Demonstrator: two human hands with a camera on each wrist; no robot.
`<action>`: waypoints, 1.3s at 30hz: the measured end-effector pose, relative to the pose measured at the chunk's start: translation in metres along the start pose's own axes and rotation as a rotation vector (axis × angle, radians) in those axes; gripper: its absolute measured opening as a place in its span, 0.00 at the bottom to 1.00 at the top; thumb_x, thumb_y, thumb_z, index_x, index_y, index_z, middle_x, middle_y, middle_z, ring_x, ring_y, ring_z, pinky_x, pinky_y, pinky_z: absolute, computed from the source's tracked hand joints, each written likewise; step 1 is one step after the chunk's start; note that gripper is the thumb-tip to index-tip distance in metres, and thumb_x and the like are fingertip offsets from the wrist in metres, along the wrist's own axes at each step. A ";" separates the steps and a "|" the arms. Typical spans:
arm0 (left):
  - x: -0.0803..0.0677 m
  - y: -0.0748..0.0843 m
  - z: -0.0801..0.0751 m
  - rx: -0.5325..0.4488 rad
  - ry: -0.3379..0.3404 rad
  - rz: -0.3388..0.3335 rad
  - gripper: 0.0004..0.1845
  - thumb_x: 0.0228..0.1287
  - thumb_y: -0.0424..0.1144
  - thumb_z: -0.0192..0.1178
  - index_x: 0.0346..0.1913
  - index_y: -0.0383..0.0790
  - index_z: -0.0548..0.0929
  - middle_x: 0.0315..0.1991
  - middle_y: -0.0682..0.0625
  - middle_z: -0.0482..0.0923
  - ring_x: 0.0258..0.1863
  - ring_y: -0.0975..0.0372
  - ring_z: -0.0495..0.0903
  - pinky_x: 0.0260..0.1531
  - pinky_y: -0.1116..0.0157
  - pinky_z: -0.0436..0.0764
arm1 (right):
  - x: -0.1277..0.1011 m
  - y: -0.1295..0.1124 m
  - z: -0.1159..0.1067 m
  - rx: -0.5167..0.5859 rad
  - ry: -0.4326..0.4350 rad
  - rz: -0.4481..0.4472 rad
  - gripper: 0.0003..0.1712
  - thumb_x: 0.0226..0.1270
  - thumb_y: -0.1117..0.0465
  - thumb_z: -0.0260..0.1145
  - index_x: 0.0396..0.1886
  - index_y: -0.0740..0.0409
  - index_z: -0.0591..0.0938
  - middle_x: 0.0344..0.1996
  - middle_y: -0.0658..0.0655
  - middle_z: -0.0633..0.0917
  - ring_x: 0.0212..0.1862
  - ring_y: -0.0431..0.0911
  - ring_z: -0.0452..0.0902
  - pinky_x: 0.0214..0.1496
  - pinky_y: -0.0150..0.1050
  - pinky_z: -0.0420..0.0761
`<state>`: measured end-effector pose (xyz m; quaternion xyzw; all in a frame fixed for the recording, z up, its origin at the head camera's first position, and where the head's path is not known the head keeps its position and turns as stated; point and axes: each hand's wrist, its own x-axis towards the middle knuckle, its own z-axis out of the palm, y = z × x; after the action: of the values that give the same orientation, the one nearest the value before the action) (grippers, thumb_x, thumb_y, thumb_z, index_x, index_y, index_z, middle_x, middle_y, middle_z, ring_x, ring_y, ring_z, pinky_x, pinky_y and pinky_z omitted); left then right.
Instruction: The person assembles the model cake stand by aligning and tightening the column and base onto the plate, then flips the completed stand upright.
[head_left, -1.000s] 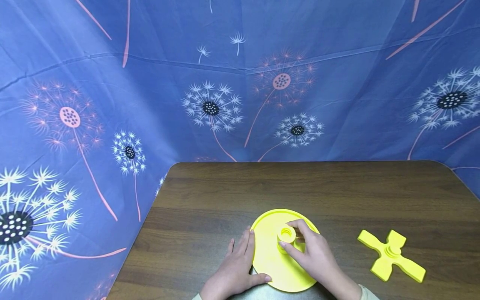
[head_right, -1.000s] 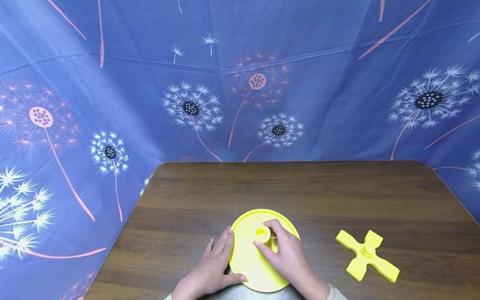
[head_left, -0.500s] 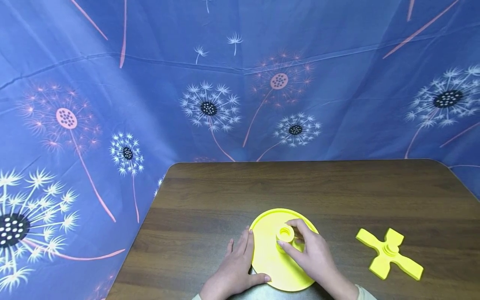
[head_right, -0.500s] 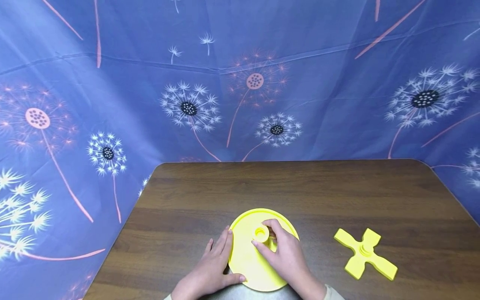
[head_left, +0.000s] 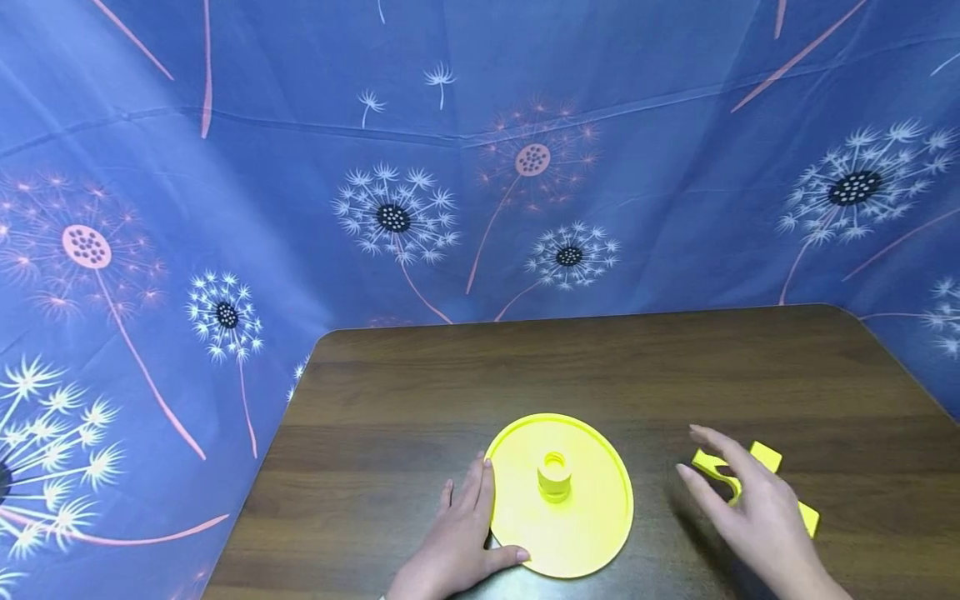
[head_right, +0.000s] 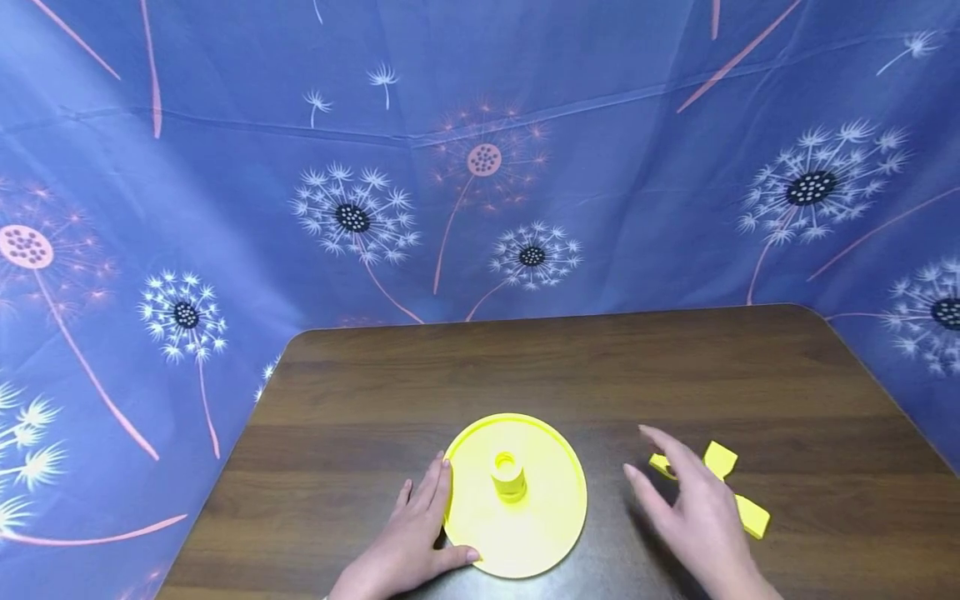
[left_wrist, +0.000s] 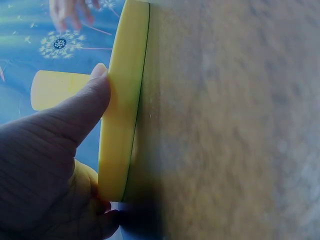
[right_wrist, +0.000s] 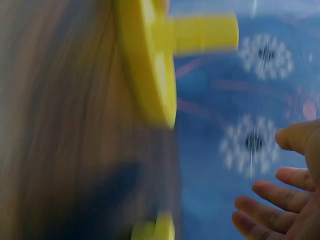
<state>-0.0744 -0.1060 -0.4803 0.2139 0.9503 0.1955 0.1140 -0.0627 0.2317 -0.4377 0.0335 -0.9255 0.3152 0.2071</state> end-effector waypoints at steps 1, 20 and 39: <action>0.000 0.000 0.000 0.000 0.000 0.001 0.59 0.42 0.73 0.47 0.68 0.38 0.37 0.69 0.45 0.32 0.67 0.59 0.35 0.60 0.46 0.42 | -0.002 0.009 -0.007 -0.029 0.010 0.021 0.30 0.50 0.54 0.68 0.55 0.43 0.72 0.44 0.53 0.79 0.38 0.42 0.75 0.31 0.33 0.73; 0.000 -0.004 0.001 0.009 0.025 0.012 0.59 0.43 0.73 0.48 0.68 0.37 0.39 0.69 0.45 0.32 0.67 0.59 0.36 0.59 0.45 0.43 | -0.023 0.114 -0.033 -0.447 -0.359 0.169 0.28 0.36 0.54 0.73 0.35 0.68 0.77 0.21 0.54 0.71 0.22 0.49 0.64 0.23 0.45 0.64; 0.000 -0.001 0.000 0.022 0.050 0.025 0.58 0.43 0.72 0.49 0.68 0.36 0.40 0.69 0.44 0.34 0.67 0.58 0.37 0.59 0.46 0.44 | -0.008 0.047 -0.054 -0.088 -0.031 0.114 0.21 0.43 0.53 0.72 0.40 0.45 0.78 0.30 0.40 0.82 0.27 0.17 0.66 0.18 0.28 0.64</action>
<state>-0.0746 -0.1071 -0.4803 0.2222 0.9521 0.1918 0.0855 -0.0449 0.3013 -0.4289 -0.0237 -0.9419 0.2852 0.1759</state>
